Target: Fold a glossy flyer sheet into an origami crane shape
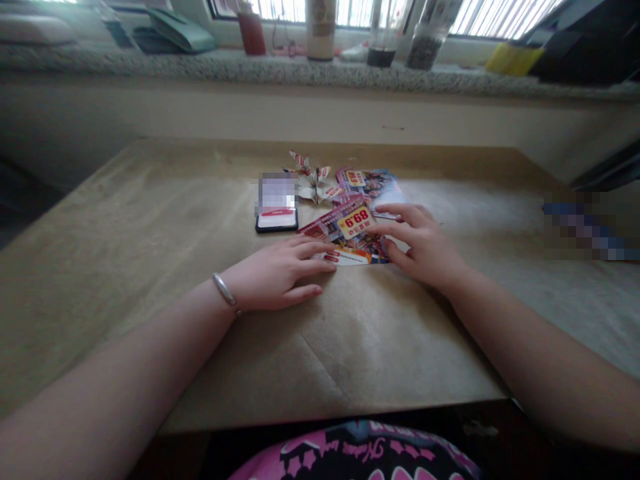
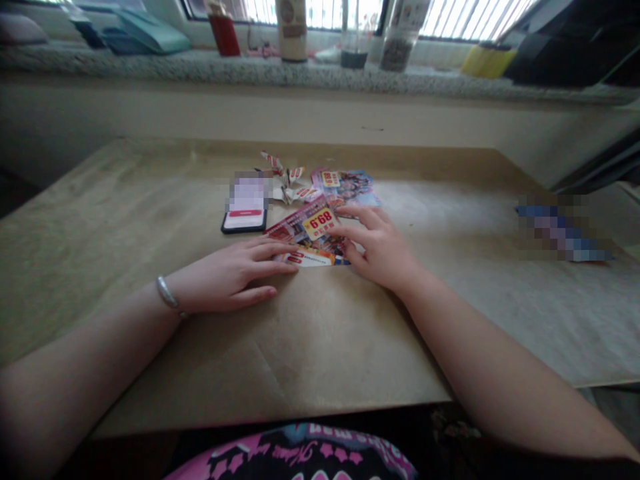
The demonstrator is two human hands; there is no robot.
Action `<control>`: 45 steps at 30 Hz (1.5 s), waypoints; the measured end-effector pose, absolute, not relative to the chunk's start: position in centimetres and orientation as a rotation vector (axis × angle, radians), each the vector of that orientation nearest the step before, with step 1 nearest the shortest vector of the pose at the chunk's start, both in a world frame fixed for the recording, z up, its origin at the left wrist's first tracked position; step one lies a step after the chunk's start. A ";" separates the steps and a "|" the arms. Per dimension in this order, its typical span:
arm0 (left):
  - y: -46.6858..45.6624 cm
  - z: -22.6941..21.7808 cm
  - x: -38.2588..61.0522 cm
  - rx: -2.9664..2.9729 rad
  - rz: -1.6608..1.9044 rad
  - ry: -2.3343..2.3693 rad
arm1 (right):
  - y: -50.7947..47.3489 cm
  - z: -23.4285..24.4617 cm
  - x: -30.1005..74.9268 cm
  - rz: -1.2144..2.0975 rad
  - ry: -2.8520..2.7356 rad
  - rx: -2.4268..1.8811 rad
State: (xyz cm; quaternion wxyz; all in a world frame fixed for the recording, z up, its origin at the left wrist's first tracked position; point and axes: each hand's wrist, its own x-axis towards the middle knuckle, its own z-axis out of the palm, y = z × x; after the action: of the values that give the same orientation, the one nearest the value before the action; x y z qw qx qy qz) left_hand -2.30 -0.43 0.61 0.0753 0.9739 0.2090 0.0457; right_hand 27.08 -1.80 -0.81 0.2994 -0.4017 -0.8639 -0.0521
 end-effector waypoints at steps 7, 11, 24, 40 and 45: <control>-0.1 0.5 -2.2 2.871 0.236 0.523 | -1.4 -1.4 26.3 -0.102 -2.317 -1.141; 0.1 0.3 -2.3 2.853 0.272 0.509 | -1.0 -1.8 26.0 -0.001 -2.271 -1.178; 0.1 0.2 -2.1 2.965 0.241 0.526 | -0.6 -2.2 25.5 0.406 -1.855 -1.422; 0.2 0.3 -2.5 3.009 0.222 0.691 | -0.5 -2.4 26.5 0.433 -1.793 -1.492; -0.1 0.4 -2.3 3.024 0.208 0.692 | -0.9 -2.1 26.0 0.438 -1.916 -1.521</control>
State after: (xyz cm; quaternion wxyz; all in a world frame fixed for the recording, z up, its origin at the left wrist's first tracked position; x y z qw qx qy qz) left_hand -2.28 -0.07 0.39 0.0162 0.9725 0.2226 0.0669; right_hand 25.99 -0.89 -2.14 0.3222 -0.5794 -0.7298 0.1670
